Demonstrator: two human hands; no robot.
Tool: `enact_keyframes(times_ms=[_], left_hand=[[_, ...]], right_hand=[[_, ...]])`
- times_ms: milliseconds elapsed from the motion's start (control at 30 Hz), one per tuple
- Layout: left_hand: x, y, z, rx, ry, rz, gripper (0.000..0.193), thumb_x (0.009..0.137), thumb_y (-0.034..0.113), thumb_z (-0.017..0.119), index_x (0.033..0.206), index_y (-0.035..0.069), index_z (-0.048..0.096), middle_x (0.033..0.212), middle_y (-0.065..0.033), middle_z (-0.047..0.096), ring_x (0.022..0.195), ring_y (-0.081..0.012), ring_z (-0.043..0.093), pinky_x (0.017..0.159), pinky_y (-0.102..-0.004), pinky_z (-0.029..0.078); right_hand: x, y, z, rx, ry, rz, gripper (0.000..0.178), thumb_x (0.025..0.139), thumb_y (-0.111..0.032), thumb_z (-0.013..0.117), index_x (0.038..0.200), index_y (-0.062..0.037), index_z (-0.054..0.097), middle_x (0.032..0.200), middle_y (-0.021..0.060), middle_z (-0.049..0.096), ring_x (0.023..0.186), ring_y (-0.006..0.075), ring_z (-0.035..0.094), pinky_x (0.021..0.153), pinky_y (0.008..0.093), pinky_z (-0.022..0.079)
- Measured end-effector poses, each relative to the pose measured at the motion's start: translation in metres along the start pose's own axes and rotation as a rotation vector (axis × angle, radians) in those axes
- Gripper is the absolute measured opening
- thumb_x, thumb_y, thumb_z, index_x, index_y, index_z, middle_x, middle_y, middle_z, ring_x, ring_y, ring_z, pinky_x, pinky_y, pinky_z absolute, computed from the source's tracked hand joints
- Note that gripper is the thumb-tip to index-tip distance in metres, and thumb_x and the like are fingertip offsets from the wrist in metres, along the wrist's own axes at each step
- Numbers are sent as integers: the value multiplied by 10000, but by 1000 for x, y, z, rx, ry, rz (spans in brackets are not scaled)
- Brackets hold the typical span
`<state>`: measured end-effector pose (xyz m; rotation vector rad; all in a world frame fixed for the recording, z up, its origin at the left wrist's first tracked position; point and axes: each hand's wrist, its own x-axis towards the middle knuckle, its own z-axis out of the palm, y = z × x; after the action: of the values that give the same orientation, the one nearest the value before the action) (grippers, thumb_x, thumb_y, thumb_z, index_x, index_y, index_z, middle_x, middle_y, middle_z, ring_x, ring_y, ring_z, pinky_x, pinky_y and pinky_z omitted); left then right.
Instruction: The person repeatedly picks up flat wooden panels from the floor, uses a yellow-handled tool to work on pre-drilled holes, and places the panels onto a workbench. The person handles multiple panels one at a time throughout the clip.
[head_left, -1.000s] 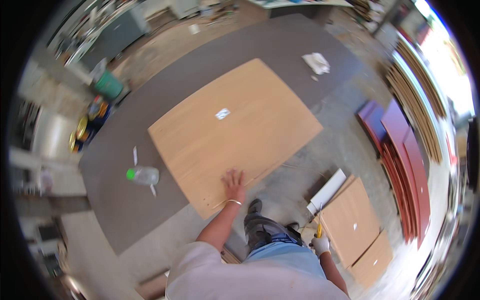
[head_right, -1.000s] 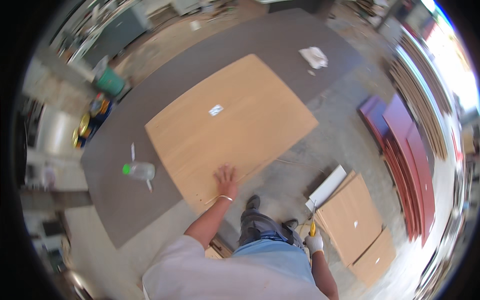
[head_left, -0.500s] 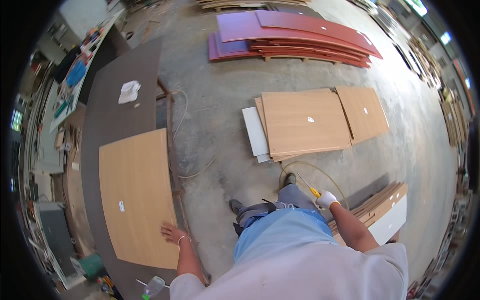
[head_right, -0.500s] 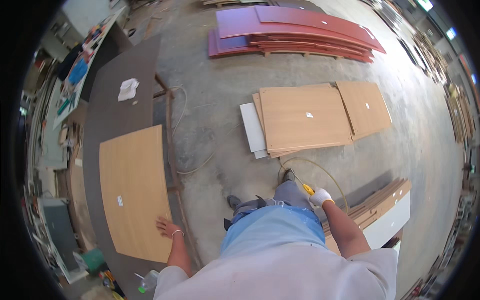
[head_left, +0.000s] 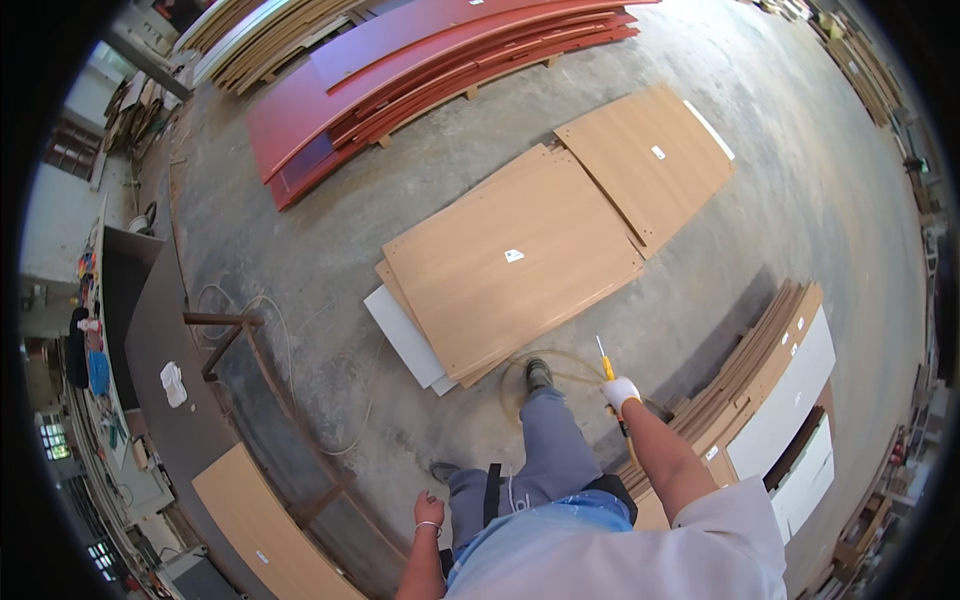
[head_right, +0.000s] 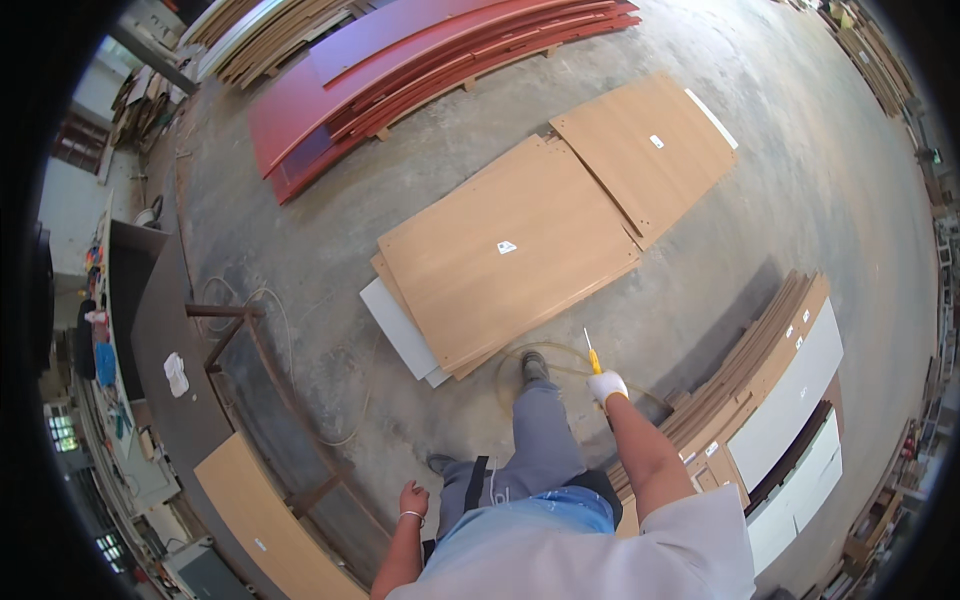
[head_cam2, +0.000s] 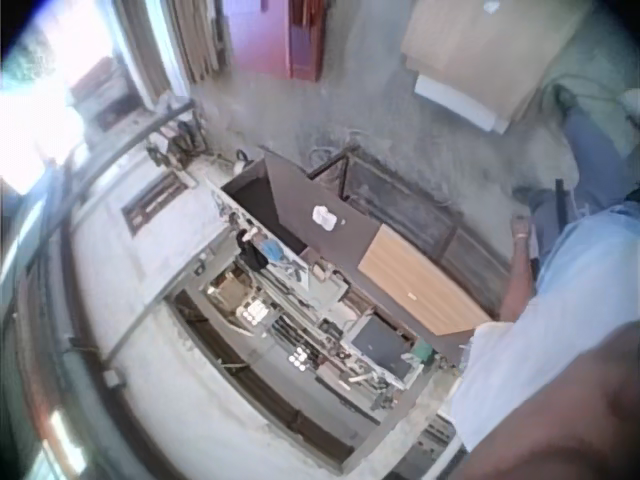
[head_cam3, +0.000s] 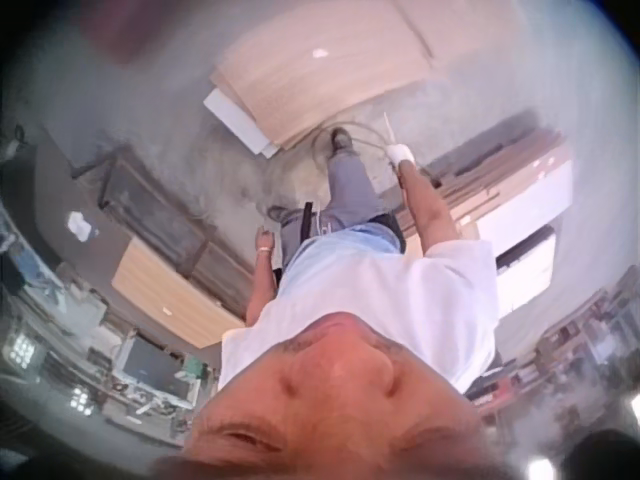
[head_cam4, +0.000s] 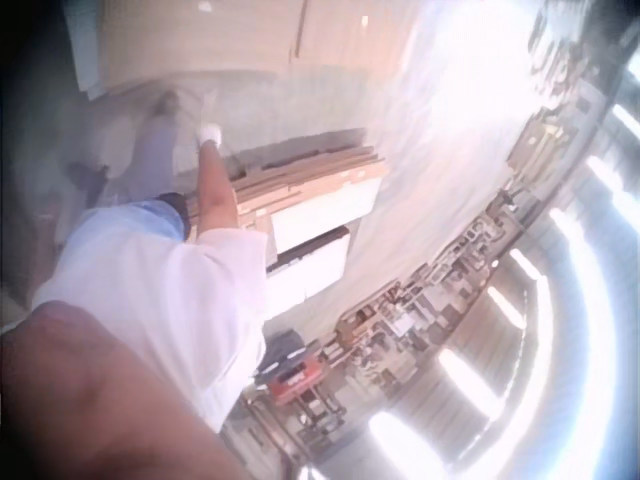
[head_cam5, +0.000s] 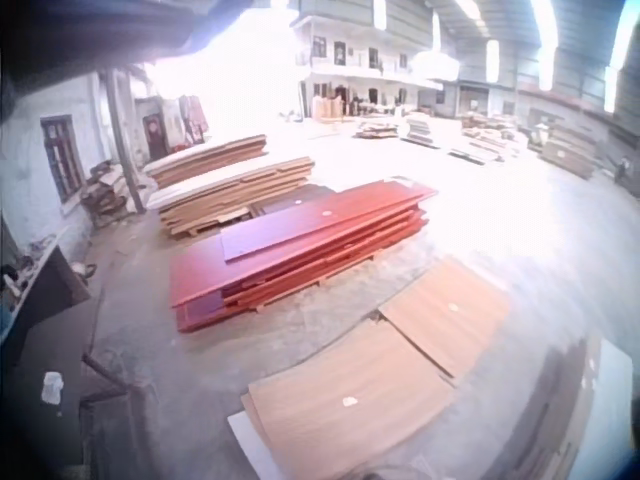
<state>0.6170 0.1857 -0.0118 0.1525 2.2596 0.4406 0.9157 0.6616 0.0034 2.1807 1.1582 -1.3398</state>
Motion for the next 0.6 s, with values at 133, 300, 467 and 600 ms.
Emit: enact_keyframes(times_ms=[133,300,467,600], left_hand=[[24,95,35,-84,-76,109,411,809,147,627,1184,-22,625,976,-200,709,875,-294,694,817,-364,528],[122,103,88,65,-163,14,413,796,193,665,1161,-1,644,890,-184,717,841,-295,693,807,-374,534],[248,89,141,149,-110,-36,496,778,293,732,1146,-27,641,988,-239,690,950,-368,664,882,-410,509],[343,145,176,-182,7,-39,783,768,372,788,1298,-111,472,1271,-299,562,1183,-366,561,1011,-412,433]], right_hand=[[70,-25,-41,313,106,124,278,833,-178,577,924,81,619,633,151,599,463,265,609,400,398,443],[83,-23,-37,49,-149,11,270,822,-176,556,920,57,651,704,184,671,502,294,638,486,405,496],[73,1,3,-746,-109,-332,322,832,-310,612,911,-10,699,870,211,699,812,371,680,763,458,526],[103,39,29,-427,28,-149,276,836,-322,619,919,-68,689,913,197,687,911,382,651,810,463,510]])
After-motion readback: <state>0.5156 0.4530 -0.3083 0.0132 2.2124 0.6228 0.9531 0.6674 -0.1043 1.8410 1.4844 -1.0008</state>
